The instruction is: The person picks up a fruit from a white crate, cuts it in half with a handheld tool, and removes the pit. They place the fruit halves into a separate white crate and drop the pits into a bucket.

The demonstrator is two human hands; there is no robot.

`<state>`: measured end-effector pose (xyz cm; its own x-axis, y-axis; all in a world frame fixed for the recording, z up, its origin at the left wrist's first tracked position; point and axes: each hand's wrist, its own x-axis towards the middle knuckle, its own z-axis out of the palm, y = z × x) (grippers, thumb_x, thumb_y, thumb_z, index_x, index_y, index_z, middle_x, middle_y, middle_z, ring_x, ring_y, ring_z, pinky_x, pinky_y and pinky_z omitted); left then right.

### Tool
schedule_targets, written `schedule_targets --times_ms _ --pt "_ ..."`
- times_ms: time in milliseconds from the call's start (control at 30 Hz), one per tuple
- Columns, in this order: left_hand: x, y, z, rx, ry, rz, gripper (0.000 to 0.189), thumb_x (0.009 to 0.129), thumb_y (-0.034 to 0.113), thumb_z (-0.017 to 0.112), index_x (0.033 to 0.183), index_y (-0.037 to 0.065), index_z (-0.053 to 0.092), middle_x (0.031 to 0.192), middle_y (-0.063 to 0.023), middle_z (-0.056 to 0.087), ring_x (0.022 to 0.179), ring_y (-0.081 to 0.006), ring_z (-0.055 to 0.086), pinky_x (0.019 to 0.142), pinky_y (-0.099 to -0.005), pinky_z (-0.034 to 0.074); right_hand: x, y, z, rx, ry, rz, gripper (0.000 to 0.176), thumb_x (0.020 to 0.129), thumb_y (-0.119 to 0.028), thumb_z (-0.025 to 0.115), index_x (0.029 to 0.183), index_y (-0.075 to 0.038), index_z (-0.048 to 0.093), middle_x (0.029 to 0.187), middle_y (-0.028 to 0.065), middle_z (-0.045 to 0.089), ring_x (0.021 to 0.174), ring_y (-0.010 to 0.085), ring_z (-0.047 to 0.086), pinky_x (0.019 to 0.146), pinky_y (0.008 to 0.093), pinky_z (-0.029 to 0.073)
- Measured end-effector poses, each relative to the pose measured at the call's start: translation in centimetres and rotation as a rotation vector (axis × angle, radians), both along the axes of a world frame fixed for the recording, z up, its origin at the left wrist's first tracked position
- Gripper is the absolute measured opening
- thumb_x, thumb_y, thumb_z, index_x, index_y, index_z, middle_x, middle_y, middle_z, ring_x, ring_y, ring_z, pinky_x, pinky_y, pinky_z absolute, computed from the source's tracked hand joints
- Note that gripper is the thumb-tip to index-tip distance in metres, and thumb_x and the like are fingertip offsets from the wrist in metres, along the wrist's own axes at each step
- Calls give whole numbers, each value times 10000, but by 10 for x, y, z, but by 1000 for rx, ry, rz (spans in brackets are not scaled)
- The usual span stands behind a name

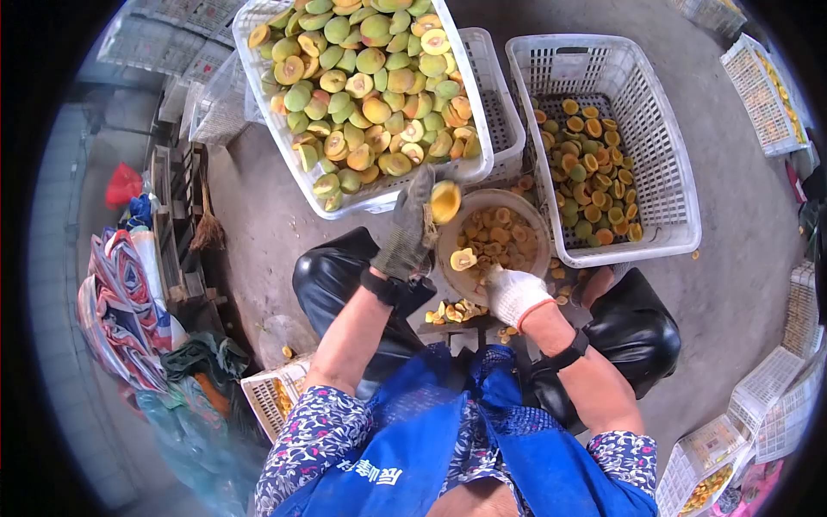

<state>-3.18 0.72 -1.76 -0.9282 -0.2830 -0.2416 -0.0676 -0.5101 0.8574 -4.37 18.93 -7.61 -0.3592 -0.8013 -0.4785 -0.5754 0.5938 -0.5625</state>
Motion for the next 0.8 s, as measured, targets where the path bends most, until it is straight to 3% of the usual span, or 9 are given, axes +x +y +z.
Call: schedule_targets --times_ms 33,100,133,200,267,567,633,700,800 --pt "-10 -4 7 -12 -22 95 432 988 335 372 1152 -38 517 1054 -124 601 945 -193 594 858 -303 486 0 3 -2 53 19 -3 259 843 -159 472 956 38 597 850 213 658 839 345 653 685 425 525" --pt "-21 -53 -26 -1047 263 -13 490 976 368 394 1251 -29 475 1159 -96 579 1036 -201 573 888 -319 470 -4 4 -2 -22 4 -60 243 831 -143 470 941 26 607 837 214 658 803 344 656 657 424 527" --pt "-38 -42 28 -611 -70 -110 436 934 353 461 1211 25 532 1126 -120 614 998 -244 612 842 -355 490 -7 4 -2 -73 6 -52 259 818 -173 491 930 30 607 820 222 651 782 353 646 660 429 520" --pt "-54 -112 -41 -1742 -412 -209 345 870 300 521 1110 63 592 1037 -152 649 920 -296 641 761 -412 506 -16 1 -2 -191 18 -59 304 792 -233 534 909 38 607 788 239 636 741 371 627 666 438 507" --pt "-48 -118 -39 -2077 -726 -531 395 893 301 480 1229 97 514 1003 -173 636 845 -340 629 743 -420 492 -20 -2 -3 -173 -7 -50 292 795 -220 505 932 14 614 837 231 640 789 377 627 704 440 508" --pt "-41 -124 -35 -1936 -450 -342 400 763 215 642 1112 37 562 968 -184 644 884 -307 631 768 -374 494 -37 -2 -4 -414 34 46 309 835 -254 477 962 -8 615 942 232 624 884 374 602 773 441 491" --pt "-38 -104 -8 -1345 -541 -221 356 841 174 611 1143 8 524 991 -123 623 885 -214 616 767 -334 494 -36 -13 4 -552 207 -42 216 842 -224 546 920 -32 609 911 204 603 887 360 582 768 444 478" --pt "-23 -90 -1 -1011 -465 -155 318 874 131 590 1148 -7 510 988 -85 601 863 -140 590 703 -275 509 -33 -13 15 -566 -119 -346 183 861 -209 541 949 -66 612 928 217 585 882 383 569 780 474 463" --pt "-12 -38 17 -524 -251 -37 321 872 116 590 1145 -41 528 1031 -87 609 853 -133 607 730 -257 516 -34 -13 14 -738 485 -75 213 810 -164 576 987 -54 613 1063 245 568 927 389 573 791 438 476"
